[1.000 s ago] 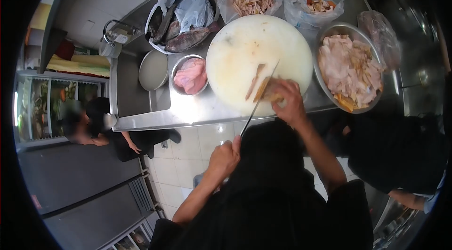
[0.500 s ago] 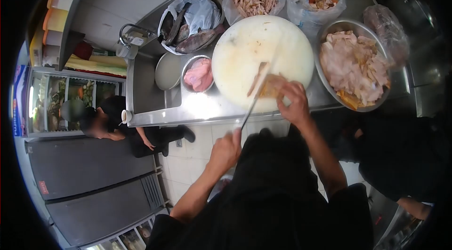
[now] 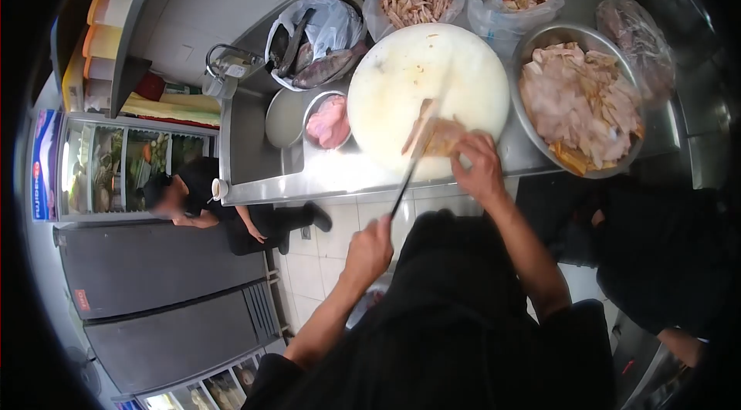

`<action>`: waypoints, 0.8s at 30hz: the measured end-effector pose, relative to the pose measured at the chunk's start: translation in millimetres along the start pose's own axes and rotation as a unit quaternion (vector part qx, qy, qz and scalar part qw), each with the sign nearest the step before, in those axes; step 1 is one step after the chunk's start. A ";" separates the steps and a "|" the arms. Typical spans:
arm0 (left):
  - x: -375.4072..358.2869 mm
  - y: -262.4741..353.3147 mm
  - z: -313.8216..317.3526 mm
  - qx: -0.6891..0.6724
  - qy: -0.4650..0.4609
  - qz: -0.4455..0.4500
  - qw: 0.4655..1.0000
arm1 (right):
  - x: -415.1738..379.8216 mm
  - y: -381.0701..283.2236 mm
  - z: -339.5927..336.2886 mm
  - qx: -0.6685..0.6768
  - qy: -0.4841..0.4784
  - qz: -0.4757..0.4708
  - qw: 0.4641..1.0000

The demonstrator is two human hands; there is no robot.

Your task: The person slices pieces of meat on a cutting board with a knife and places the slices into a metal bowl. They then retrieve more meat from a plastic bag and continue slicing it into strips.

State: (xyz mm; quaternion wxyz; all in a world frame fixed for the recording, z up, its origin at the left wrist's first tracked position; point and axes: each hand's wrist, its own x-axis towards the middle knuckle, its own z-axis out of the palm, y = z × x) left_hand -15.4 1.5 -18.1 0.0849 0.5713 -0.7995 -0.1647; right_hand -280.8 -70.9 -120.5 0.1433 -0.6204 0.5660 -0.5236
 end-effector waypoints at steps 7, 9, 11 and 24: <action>22.5 47.5 -64.0 -0.036 -0.106 -0.246 0.963 | 2.7 0.7 3.8 -0.027 0.007 -0.019 0.999; 20.8 64.1 -83.7 -0.107 -0.036 -0.242 0.964 | -0.5 -0.4 3.2 -0.009 0.007 -0.009 1.000; 19.7 82.1 -98.2 -0.176 0.036 -0.196 0.964 | 1.2 0.5 1.9 -0.004 0.008 -0.009 1.000; 21.5 75.8 -93.2 -0.144 -0.014 -0.251 0.957 | -1.4 2.8 8.3 -0.020 0.023 -0.010 0.999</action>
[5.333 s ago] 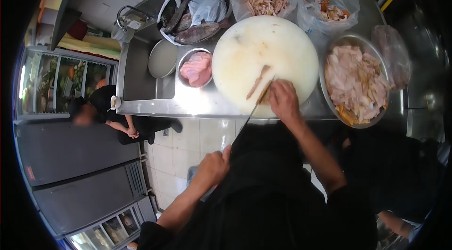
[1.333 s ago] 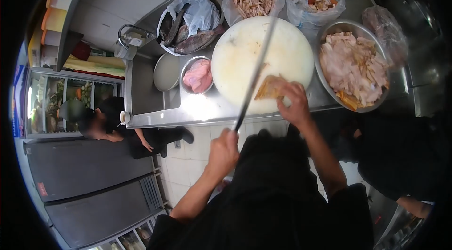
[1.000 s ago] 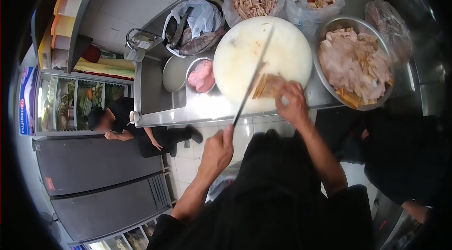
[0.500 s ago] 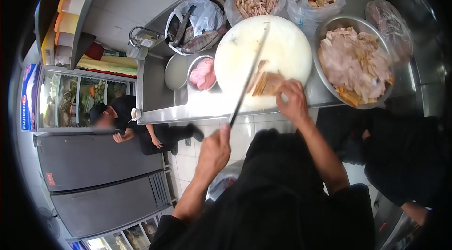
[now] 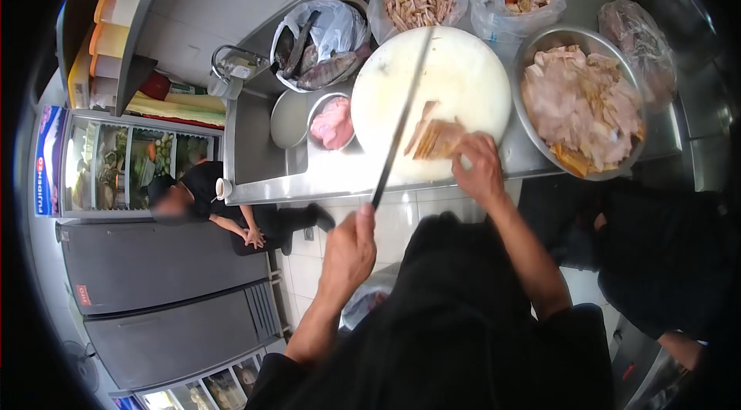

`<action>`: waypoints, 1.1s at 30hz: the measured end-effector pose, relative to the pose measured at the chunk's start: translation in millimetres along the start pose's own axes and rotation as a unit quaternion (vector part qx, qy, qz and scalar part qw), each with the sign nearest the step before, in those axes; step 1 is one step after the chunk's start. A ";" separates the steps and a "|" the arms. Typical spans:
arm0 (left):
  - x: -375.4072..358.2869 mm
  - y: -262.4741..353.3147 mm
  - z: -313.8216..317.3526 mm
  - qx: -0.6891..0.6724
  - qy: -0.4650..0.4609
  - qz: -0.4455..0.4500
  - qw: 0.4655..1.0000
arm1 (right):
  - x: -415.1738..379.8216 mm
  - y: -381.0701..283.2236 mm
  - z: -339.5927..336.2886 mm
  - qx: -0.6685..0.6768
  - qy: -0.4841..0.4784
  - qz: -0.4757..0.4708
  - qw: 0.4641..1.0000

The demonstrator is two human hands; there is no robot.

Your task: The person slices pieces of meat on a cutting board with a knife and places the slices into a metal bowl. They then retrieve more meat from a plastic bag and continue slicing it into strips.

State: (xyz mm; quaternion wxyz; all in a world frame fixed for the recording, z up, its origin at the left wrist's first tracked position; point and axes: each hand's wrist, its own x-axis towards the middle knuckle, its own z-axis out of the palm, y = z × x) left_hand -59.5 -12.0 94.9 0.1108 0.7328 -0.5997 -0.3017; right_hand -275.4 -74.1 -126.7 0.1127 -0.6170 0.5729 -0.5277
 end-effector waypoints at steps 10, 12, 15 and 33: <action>9.1 -32.9 21.1 0.117 -0.105 -0.044 0.987 | 0.2 -2.3 -2.0 0.018 0.018 -0.003 1.000; -1.9 -0.2 2.6 0.041 -0.039 -0.007 0.998 | 5.1 0.3 2.3 0.008 0.029 -0.014 0.999; -16.1 17.9 -0.4 -0.071 0.031 0.061 0.995 | 1.3 -1.7 -3.1 0.023 0.018 -0.009 1.000; 3.5 -64.8 65.8 0.151 -0.089 -0.005 0.985 | -5.7 -4.0 -8.3 0.038 0.007 -0.003 0.999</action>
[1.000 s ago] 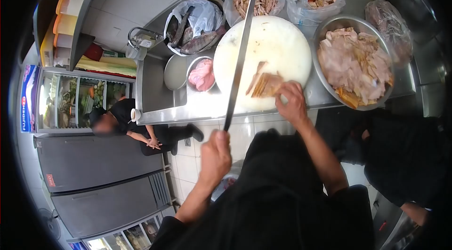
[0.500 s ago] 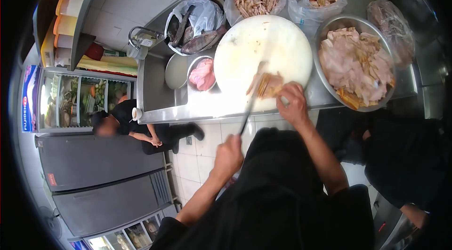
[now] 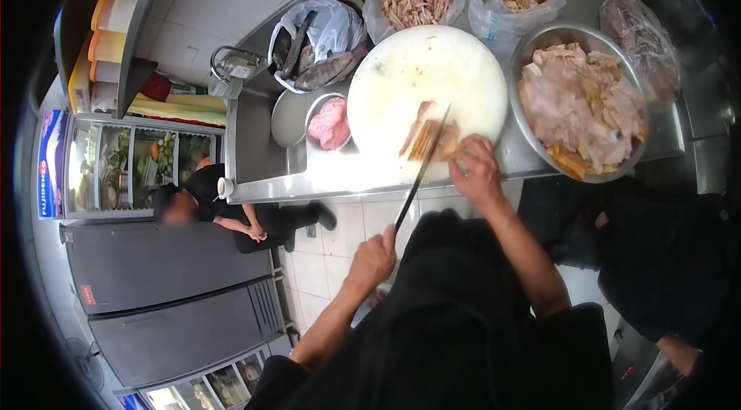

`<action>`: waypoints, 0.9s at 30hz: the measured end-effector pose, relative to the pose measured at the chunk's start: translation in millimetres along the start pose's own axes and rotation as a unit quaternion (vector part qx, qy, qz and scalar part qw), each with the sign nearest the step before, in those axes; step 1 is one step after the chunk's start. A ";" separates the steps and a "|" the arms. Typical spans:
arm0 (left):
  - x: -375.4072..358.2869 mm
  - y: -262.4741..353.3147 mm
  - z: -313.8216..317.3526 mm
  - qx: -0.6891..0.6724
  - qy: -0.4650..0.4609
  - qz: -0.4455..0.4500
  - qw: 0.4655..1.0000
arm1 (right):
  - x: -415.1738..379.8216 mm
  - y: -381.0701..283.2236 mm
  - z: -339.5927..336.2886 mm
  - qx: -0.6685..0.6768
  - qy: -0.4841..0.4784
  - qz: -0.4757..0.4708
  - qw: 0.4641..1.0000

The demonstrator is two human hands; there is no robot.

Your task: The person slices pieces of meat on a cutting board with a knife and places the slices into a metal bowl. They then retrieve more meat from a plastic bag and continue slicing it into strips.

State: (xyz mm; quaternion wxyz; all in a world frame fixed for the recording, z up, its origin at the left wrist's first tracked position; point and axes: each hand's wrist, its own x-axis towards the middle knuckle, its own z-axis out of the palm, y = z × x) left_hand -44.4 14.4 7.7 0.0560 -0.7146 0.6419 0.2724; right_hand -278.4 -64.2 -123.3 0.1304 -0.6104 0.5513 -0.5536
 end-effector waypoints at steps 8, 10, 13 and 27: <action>-31.4 41.0 -40.8 -0.214 0.139 0.110 0.961 | 4.4 1.2 0.4 -0.028 0.011 -0.014 0.999; -5.8 -4.4 11.1 -0.050 0.125 0.146 0.980 | 2.0 0.1 -0.5 -0.028 0.006 -0.014 0.999; 6.7 8.4 -10.7 0.000 0.043 0.078 0.996 | 9.2 5.3 -2.7 -0.029 0.015 -0.013 0.999; -11.5 21.0 -16.7 -0.035 0.042 0.035 0.998 | 5.4 -0.2 -32.0 -0.014 0.047 0.033 0.998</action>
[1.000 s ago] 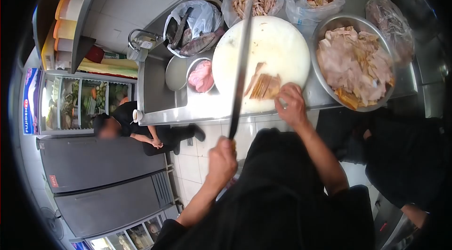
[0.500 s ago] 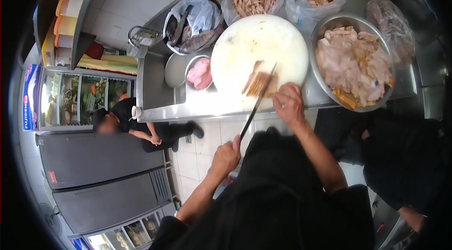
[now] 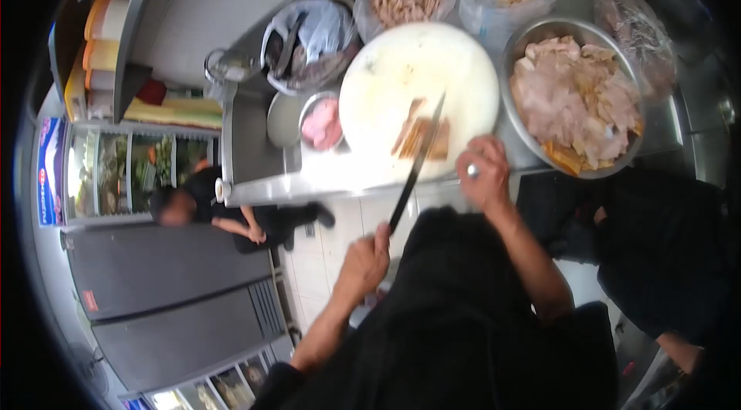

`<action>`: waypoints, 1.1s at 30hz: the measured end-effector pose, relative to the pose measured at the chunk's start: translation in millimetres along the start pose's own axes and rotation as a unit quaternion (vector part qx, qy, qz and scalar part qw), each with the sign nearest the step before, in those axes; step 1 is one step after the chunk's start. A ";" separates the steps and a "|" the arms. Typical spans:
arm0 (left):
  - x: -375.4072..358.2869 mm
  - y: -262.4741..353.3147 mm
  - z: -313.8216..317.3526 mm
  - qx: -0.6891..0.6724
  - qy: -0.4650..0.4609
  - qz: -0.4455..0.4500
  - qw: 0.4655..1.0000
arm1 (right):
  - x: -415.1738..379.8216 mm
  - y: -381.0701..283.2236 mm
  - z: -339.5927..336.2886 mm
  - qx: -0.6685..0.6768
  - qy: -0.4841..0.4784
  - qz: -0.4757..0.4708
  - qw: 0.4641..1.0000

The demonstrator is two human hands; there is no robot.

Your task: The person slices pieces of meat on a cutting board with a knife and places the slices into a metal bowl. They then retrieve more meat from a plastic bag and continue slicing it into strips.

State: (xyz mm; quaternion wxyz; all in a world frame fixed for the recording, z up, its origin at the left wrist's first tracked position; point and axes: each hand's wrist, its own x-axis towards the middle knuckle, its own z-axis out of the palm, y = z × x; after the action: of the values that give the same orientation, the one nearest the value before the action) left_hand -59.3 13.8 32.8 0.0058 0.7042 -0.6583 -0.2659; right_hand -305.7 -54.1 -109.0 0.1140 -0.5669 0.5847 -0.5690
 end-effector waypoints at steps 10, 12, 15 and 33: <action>-3.5 -5.1 19.2 0.030 -0.041 -0.064 0.997 | -3.0 2.4 -21.0 -0.033 0.011 0.029 0.999; -5.8 15.0 -15.9 -0.005 -0.070 -0.092 0.993 | -2.8 5.8 -23.9 -0.040 0.019 0.033 0.998; -22.7 48.0 -49.9 -0.134 0.006 -0.076 0.988 | 2.5 5.8 -22.0 -0.035 0.026 0.034 0.998; -2.7 -7.0 -32.3 -0.177 -0.012 -0.149 0.973 | 42.2 -12.4 36.6 -0.096 -0.160 -0.023 0.982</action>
State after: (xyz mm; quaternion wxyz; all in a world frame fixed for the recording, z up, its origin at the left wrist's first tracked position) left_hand -40.5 6.2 59.0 0.0829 0.7789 -0.4881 -0.3849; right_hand -284.6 -103.5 -89.5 0.1379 -0.6723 0.5977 -0.4143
